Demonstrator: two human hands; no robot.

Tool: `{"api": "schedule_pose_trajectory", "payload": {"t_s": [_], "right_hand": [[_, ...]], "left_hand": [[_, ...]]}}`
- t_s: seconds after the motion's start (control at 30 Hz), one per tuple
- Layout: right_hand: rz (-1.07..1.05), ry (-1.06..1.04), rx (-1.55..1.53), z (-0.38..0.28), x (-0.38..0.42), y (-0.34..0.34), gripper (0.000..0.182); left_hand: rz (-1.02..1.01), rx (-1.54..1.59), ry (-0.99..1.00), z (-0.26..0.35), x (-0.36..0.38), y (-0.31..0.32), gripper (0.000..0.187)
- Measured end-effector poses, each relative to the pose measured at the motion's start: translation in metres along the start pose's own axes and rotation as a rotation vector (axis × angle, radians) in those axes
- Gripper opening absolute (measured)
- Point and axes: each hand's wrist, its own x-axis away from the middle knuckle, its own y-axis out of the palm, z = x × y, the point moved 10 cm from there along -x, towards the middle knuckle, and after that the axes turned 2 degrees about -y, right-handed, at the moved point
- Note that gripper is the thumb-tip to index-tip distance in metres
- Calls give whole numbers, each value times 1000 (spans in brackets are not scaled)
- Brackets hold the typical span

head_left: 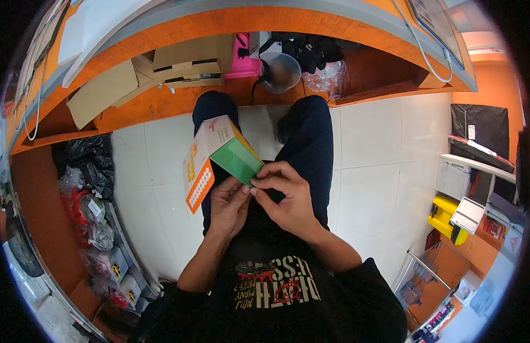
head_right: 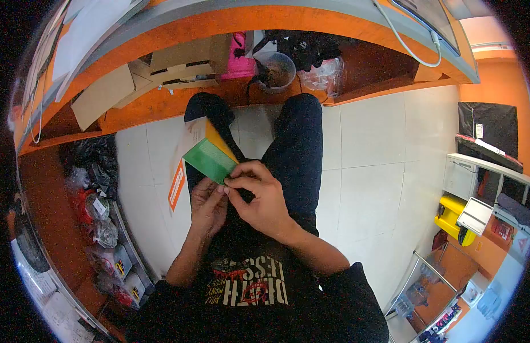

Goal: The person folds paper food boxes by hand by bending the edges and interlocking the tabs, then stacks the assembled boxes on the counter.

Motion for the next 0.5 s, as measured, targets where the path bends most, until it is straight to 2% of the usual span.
{"api": "schedule_pose_trajectory", "payload": {"t_s": [0.07, 0.2, 0.37, 0.5], "right_hand": [[-3, 1, -27, 5, 1, 2, 14], [44, -250, 327, -24, -1, 2, 17], [28, -348, 509, -44, -4, 7, 17], [25, -373, 325, -34, -5, 5, 16]], "left_hand": [[1, 28, -10, -1, 1, 1, 35], [50, 119, -37, 4, 4, 7, 34], [83, 122, 1, 16, 7, 17, 35], [119, 91, 12, 22, 11, 16, 39]]}}
